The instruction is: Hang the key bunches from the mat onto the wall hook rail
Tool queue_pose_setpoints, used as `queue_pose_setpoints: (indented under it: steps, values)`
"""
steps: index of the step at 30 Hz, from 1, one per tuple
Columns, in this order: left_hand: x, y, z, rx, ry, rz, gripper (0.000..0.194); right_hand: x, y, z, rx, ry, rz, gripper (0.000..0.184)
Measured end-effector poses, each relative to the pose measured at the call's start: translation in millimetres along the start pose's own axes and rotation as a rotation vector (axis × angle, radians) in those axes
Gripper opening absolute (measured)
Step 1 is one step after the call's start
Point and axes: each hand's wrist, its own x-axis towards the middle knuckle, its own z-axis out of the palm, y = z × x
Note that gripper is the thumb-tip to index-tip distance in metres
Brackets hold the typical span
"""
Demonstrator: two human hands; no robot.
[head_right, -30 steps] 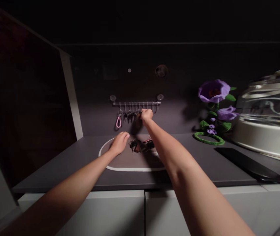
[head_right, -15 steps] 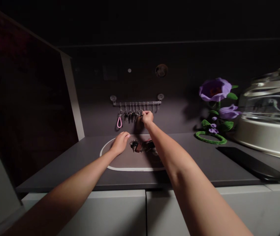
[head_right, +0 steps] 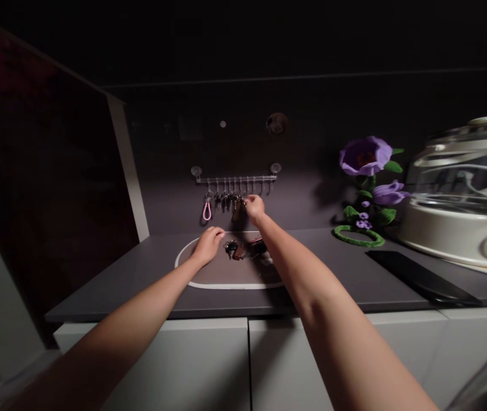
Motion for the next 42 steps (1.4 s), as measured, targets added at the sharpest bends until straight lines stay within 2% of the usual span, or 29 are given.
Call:
queue_pose_setpoints:
  steps: [4, 7, 13, 16, 19, 22, 25, 28, 36, 42]
  values:
    - [0, 3, -1.1, -0.064, 0.023, -0.027, 0.016, -13, -5, -6, -0.080, 0.009, 0.022, 0.026]
    - [1, 6, -1.9, -0.116, 0.017, -0.084, 0.015, -29, -9, -13, -0.047, -0.043, 0.045, 0.027]
    - [12, 20, -9.8, -0.075, -0.093, -0.173, 0.015, -65, -9, -29, 0.014, -0.171, 0.049, 0.021]
    - [16, 29, -9.3, -0.073, -0.066, -0.234, 0.014, -84, -4, -36, -0.045, -0.191, 0.034, 0.021]
    - [17, 34, -2.0, -0.081, -0.049, -0.282, 0.014, -101, 3, -43, -0.193, -0.199, -0.037, 0.021]
    - [14, 34, 7.0, -0.063, -0.048, -0.330, 0.014, -111, 7, -49, -0.414, -0.235, -0.214, 0.021]
    - [8, 31, 11.5, -0.001, -0.063, -0.351, 0.015, -116, 8, -51, -0.645, -0.326, -0.402, 0.024]
    - [3, 30, 11.3, 0.091, -0.099, -0.344, 0.017, -118, 8, -50, -0.793, -0.397, -0.487, 0.027]
    - [2, 35, 10.3, 0.159, -0.184, -0.387, 0.014, -117, 12, -43, -0.955, -0.436, -0.510, 0.030]
    - [2, 33, 7.3, 0.174, -0.147, -0.296, 0.015, -118, 11, -41, -0.964, -0.434, -0.493, 0.029]
